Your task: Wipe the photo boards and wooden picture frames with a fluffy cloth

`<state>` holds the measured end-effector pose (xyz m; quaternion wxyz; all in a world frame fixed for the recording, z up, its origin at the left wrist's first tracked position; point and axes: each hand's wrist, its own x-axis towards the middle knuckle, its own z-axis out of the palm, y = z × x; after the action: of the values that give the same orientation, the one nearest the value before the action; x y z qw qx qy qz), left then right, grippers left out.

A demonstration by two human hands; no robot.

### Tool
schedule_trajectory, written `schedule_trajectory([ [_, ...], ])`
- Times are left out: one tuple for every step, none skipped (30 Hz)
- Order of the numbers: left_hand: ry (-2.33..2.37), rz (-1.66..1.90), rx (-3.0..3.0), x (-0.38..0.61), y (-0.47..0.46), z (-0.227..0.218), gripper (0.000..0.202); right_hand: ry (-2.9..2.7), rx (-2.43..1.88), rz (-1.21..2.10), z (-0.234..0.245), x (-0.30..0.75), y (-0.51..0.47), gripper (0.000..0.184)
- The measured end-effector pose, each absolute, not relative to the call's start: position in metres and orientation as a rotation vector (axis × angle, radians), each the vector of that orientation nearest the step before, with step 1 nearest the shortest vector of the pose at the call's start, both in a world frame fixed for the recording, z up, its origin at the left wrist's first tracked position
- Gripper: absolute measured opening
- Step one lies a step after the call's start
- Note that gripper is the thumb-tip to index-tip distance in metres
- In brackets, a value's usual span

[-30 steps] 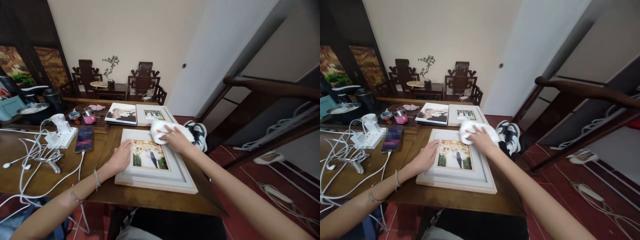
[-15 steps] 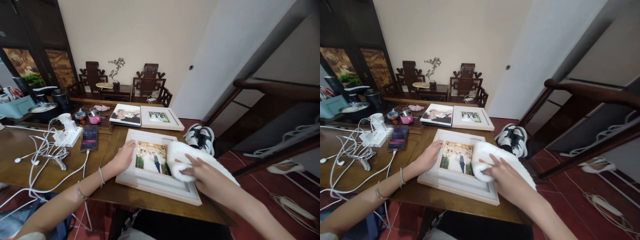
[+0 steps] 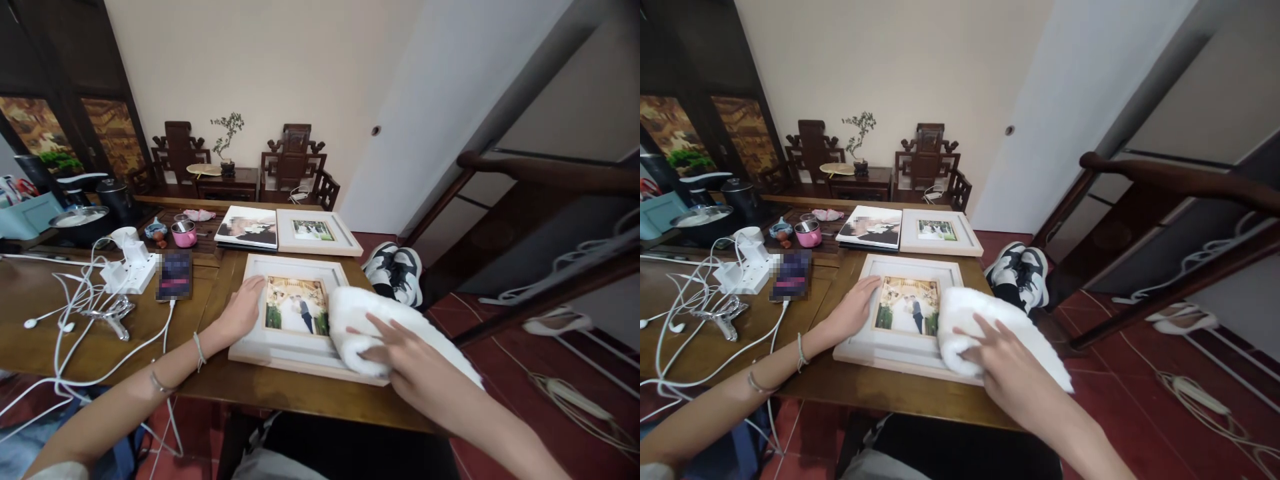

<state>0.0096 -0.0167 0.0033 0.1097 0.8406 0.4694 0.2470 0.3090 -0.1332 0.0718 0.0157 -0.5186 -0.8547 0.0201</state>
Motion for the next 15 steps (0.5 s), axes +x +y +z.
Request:
schedule_trajectory([
  [1.378,0.713,2.472,0.010,-0.017,0.005,0.058,-2.670,-1.610,0.074,0.074,0.310,-0.142,0.056],
  [1.374,0.703,2.477,0.011,-0.018,0.007,0.058,-2.678,-1.622,0.085,0.076,0.311,-0.147,0.056],
  [1.367,0.699,2.486,0.011,-0.018,0.009,0.056,-2.684,-1.653,0.097,0.078,0.310,-0.147,0.056],
  [1.354,0.701,2.499,0.011,-0.018,0.011,0.053,-2.684,-1.697,0.105,0.080,0.307,-0.142,0.057],
  [1.336,0.711,2.514,0.011,-0.018,0.013,0.049,-2.670,-1.750,0.100,0.082,0.304,-0.133,0.058],
  [1.318,0.725,2.529,0.011,-0.018,0.014,0.045,-2.649,-1.799,0.082,0.083,0.300,-0.120,0.059],
  [1.304,0.738,2.543,0.011,-0.018,0.015,0.042,-2.623,-1.840,0.050,0.084,0.296,-0.104,0.060],
  [1.294,0.746,2.554,0.011,-0.017,0.016,0.040,-2.594,-1.874,0.009,0.084,0.292,-0.087,0.060],
  [1.288,0.748,2.563,0.011,-0.017,0.016,0.039,-2.565,-1.900,-0.043,0.083,0.288,-0.070,0.060],
  [1.290,0.745,2.568,0.011,-0.017,0.015,0.038,-2.541,-1.916,-0.094,0.083,0.285,-0.054,0.060],
  [1.300,0.743,2.566,0.011,-0.016,0.015,0.038,-2.525,-1.925,-0.137,0.082,0.283,-0.040,0.059],
  [1.315,0.743,2.558,0.011,-0.016,0.014,0.038,-2.517,-1.926,-0.170,0.081,0.282,-0.030,0.059],
  [1.333,0.745,2.545,0.011,-0.016,0.013,0.038,-2.516,-1.921,-0.191,0.080,0.282,-0.023,0.058],
  [1.351,0.749,2.528,0.011,-0.016,0.012,0.038,-2.524,-1.906,-0.200,0.080,0.283,-0.021,0.057],
  [1.367,0.752,2.510,0.011,-0.016,0.012,0.038,-2.544,-1.881,-0.194,0.080,0.284,-0.023,0.056],
])
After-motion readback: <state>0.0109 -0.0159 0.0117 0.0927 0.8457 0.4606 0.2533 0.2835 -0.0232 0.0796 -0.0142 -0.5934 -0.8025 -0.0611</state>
